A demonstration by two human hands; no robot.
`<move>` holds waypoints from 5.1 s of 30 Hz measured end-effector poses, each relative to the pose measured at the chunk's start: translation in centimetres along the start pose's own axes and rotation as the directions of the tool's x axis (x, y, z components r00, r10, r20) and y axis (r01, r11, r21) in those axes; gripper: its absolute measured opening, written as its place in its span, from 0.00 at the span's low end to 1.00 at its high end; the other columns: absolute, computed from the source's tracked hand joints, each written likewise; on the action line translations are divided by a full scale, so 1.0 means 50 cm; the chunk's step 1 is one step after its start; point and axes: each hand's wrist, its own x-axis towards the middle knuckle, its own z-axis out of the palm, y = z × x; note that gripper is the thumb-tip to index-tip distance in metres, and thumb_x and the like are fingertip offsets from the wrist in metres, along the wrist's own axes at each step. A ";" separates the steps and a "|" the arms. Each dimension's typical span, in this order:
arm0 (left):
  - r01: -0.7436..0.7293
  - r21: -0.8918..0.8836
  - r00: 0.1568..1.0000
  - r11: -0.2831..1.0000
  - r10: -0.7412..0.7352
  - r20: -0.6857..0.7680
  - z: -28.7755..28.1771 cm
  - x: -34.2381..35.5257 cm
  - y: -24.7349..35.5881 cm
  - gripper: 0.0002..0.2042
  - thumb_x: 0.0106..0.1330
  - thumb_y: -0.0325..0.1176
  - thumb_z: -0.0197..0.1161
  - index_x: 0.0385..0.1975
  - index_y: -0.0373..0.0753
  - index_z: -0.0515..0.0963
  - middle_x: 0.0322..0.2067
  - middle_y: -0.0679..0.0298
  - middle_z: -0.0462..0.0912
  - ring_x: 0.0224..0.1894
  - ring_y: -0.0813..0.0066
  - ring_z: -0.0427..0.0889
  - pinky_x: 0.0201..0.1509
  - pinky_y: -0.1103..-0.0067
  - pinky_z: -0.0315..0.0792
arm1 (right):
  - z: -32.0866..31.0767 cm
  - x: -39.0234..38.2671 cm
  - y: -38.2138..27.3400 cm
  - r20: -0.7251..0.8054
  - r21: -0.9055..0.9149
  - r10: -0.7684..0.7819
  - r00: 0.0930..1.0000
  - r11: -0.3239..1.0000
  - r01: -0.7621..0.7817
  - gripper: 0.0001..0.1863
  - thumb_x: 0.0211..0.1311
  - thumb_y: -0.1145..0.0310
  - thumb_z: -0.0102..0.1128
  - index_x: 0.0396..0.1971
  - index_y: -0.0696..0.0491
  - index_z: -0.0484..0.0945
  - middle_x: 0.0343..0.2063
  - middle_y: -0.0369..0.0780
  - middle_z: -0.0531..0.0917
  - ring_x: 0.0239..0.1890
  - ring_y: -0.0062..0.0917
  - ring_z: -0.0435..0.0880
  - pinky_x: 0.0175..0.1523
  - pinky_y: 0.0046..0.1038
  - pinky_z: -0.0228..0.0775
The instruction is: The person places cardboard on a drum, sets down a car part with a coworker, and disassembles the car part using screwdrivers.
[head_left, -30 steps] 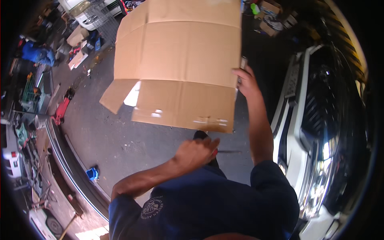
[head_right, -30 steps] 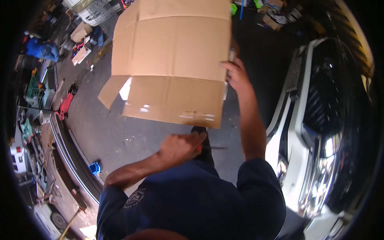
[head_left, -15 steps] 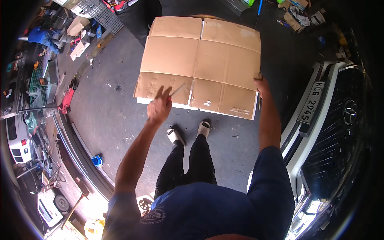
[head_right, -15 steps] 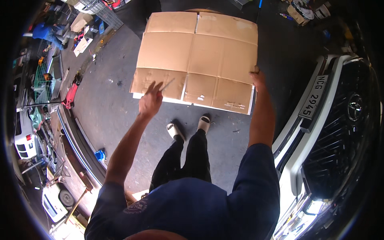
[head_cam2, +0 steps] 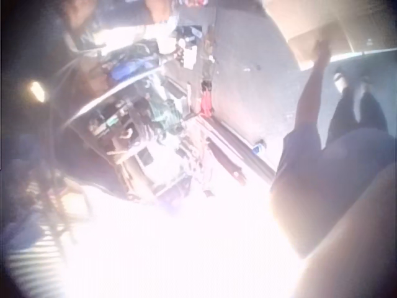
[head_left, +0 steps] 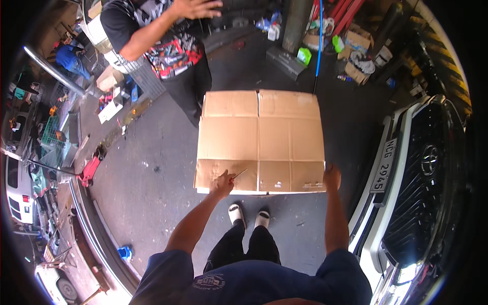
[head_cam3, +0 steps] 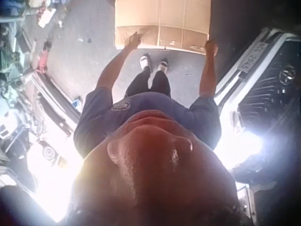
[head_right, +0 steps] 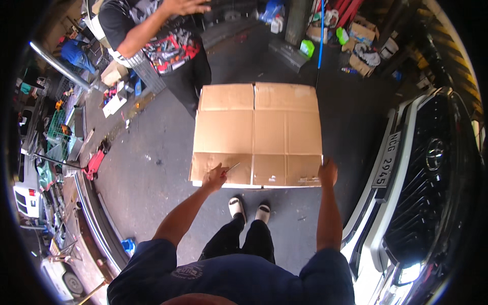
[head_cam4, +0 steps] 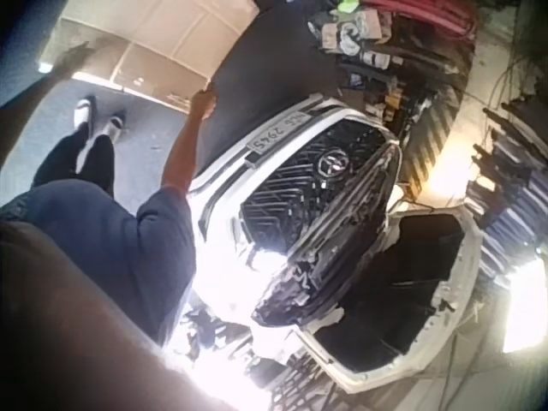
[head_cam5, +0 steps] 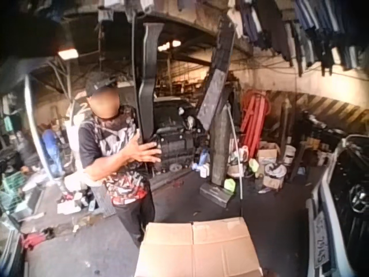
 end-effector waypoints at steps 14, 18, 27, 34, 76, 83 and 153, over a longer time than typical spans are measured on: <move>0.350 -0.619 0.935 0.703 -0.299 0.190 0.090 -0.219 -0.206 0.14 0.58 0.27 0.55 0.43 0.38 0.80 0.22 0.60 0.81 0.11 0.77 0.73 0.11 0.79 0.65 | 0.028 -0.636 0.301 0.689 0.142 0.466 0.555 0.664 -0.734 0.09 0.56 0.68 0.63 0.35 0.49 0.73 0.19 0.37 0.76 0.20 0.29 0.82 0.17 0.25 0.52; 0.582 -0.587 0.811 0.563 -0.456 0.367 0.077 -0.274 -0.253 0.11 0.60 0.30 0.56 0.42 0.40 0.78 0.19 0.62 0.78 0.10 0.80 0.68 0.08 0.82 0.60 | 0.050 -0.604 0.319 0.650 0.148 0.541 0.533 0.598 -0.788 0.19 0.66 0.49 0.48 0.26 0.49 0.75 0.17 0.33 0.73 0.15 0.23 0.74 0.17 0.23 0.50; 0.602 -0.615 0.781 0.509 -0.535 0.323 0.042 -0.291 -0.211 0.06 0.61 0.32 0.57 0.35 0.40 0.78 0.16 0.65 0.72 0.10 0.79 0.66 0.09 0.82 0.58 | 0.019 -0.373 0.186 0.661 0.296 0.225 0.716 0.798 -0.525 0.21 0.64 0.48 0.50 0.27 0.51 0.77 0.18 0.32 0.74 0.16 0.19 0.73 0.15 0.21 0.49; 0.617 -0.633 0.766 0.468 -0.540 0.348 0.084 -0.334 -0.079 0.08 0.59 0.30 0.57 0.37 0.40 0.78 0.16 0.65 0.72 0.10 0.80 0.64 0.10 0.81 0.56 | -0.002 -0.270 0.231 0.654 0.313 0.094 0.750 0.869 -0.383 0.21 0.59 0.47 0.50 0.32 0.52 0.77 0.26 0.35 0.78 0.25 0.25 0.80 0.20 0.23 0.52; 0.251 -0.958 0.748 0.138 -0.656 0.101 -0.047 -0.229 -0.040 0.15 0.58 0.28 0.57 0.46 0.35 0.75 0.17 0.71 0.67 0.14 0.83 0.65 0.15 0.84 0.61 | 0.007 -0.262 0.120 0.624 0.463 0.102 0.775 0.751 -0.471 0.05 0.52 0.69 0.61 0.29 0.50 0.75 0.16 0.29 0.68 0.14 0.13 0.64 0.16 0.18 0.54; 0.278 -0.945 0.791 0.173 -0.599 0.124 -0.107 -0.140 -0.138 0.14 0.59 0.27 0.54 0.45 0.36 0.76 0.18 0.71 0.68 0.15 0.84 0.66 0.16 0.85 0.63 | -0.018 -0.278 -0.009 0.581 0.533 0.153 0.799 0.671 -0.516 0.05 0.54 0.69 0.61 0.28 0.49 0.74 0.17 0.29 0.67 0.15 0.13 0.63 0.18 0.18 0.55; 0.181 0.983 -0.842 0.024 0.520 0.143 -1.286 -0.415 0.523 0.27 0.58 0.45 0.62 0.51 0.30 0.70 0.44 0.54 0.76 0.37 0.69 0.78 0.41 0.76 0.74 | 0.147 0.266 -0.734 -0.356 -0.011 -0.850 0.387 0.418 0.908 0.31 0.56 0.55 0.59 0.57 0.55 0.67 0.58 0.46 0.64 0.59 0.45 0.62 0.59 0.49 0.60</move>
